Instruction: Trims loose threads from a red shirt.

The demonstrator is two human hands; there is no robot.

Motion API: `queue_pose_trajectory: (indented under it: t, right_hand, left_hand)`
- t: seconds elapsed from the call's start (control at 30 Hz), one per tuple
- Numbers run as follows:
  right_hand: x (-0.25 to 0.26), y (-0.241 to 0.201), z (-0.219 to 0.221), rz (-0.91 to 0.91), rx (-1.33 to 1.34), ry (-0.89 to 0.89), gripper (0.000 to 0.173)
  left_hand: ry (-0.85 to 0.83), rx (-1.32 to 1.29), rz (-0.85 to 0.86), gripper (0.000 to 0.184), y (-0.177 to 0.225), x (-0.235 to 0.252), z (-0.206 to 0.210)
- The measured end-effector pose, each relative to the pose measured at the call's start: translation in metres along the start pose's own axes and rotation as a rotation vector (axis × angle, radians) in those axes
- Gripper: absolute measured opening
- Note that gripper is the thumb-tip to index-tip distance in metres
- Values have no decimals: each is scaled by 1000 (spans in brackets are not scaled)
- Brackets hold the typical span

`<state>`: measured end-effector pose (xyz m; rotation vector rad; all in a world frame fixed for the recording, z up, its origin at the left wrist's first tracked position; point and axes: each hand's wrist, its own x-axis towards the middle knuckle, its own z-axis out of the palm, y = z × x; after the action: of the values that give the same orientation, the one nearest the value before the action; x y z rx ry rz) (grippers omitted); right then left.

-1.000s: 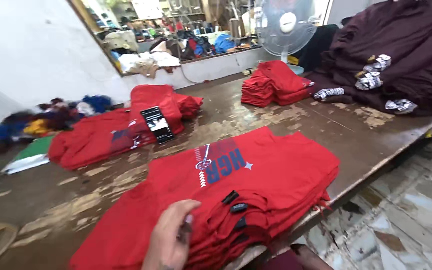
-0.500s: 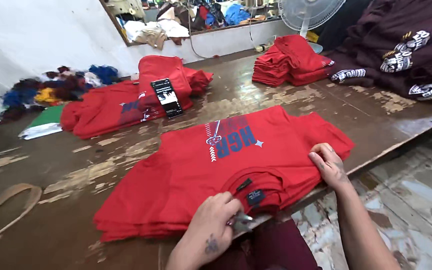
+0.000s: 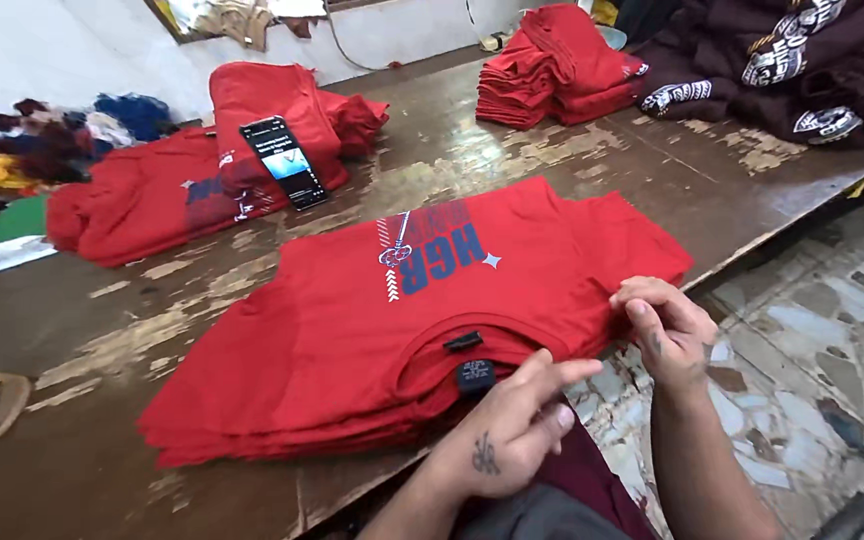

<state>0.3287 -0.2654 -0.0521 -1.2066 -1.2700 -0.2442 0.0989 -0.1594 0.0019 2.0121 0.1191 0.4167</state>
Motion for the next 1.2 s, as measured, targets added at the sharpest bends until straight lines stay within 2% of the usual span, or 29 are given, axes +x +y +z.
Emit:
queue_pose_trajectory:
  t: [0.07,0.13,0.27,0.37,0.47,0.6,0.67,0.77,0.83,0.87,0.93,1.0,1.1,1.2]
  right_hand:
    - [1,-14,5,-50,59,-34,26]
    - [-6,-27,13,-62,69,-99,23]
    - [-7,-43,43,-62,-45,-255,30]
    - [-13,-30,57,-159,-64,-168,20]
    - [-16,-38,44,-180,140,-155,20]
    - [-22,-61,12,-80,272,-403,26]
    - [-26,-66,-1,-28,297,-462,29]
    - [-19,-57,0,102,127,-402,63]
    - [-16,-41,16,147,83,-366,76]
    - [-15,-37,25,169,105,-348,73]
    - [-16,-34,42,221,197,-286,50]
    - [-19,-32,46,237,320,-273,34]
    - [-23,-26,41,180,450,-293,32]
    - [-25,-28,34,139,440,-300,33]
  left_hand:
    - [163,-305,46,48,-7,-3,4]
    - [265,-493,59,53,-11,-6,1]
    - [243,-690,75,58,-10,-10,6]
    - [174,-870,40,59,-7,-13,13]
    - [175,-913,39,59,-3,-15,13]
    - [155,-901,40,60,-1,-19,12]
    - [163,-889,40,61,-2,-19,12]
    - [184,-856,45,61,-4,-18,14]
    - [203,-740,55,63,-5,-18,21]
    - [211,-624,64,64,-5,-17,25]
    - [212,-352,95,65,-6,-17,29]
    - [182,-107,115,61,-6,-21,21]
    - [176,353,113,46,2,-21,-8]
    - [169,787,63,44,13,-16,-30]
